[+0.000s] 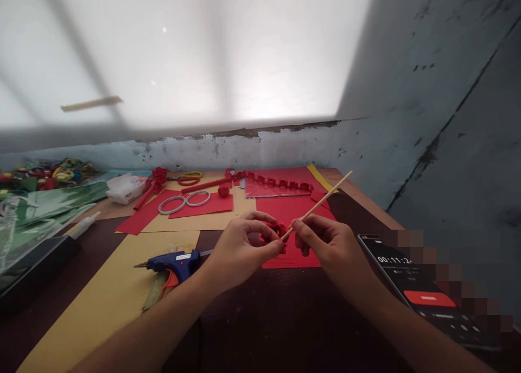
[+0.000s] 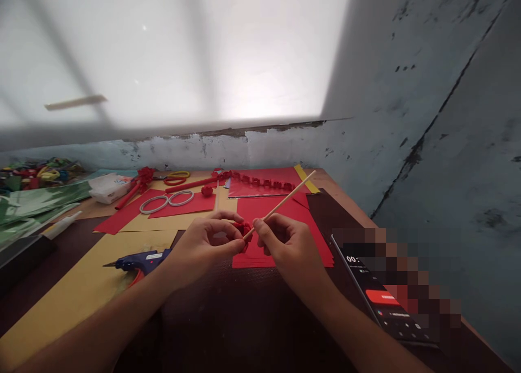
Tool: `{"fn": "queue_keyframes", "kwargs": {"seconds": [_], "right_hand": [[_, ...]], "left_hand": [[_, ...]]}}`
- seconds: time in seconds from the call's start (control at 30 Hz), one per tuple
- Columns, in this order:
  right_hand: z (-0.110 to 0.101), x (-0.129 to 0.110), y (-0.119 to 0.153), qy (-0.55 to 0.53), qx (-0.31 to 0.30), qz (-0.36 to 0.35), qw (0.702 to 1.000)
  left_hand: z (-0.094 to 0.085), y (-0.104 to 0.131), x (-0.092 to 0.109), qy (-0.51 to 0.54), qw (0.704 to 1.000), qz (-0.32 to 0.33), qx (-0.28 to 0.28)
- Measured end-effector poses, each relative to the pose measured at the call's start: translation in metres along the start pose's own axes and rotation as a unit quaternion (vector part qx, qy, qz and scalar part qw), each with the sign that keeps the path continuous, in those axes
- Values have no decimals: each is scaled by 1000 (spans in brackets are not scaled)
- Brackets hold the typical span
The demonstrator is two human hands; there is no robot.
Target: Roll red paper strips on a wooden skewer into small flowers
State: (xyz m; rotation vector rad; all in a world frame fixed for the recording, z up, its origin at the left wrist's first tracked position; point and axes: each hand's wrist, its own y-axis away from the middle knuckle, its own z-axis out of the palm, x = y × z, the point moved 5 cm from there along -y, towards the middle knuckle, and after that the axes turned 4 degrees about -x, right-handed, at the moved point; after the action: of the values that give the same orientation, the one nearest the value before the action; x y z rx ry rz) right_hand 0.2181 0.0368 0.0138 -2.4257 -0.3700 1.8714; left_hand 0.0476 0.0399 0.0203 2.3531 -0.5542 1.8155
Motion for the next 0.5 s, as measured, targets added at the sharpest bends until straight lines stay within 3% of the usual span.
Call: {"fn": "queue_keyframes", "kwargs": {"seconds": [0.5], "right_hand": [[0,0,-2,-2,-2,-7,1000]], "left_hand": [[0,0,-1,-1,1000,0,0]]}}
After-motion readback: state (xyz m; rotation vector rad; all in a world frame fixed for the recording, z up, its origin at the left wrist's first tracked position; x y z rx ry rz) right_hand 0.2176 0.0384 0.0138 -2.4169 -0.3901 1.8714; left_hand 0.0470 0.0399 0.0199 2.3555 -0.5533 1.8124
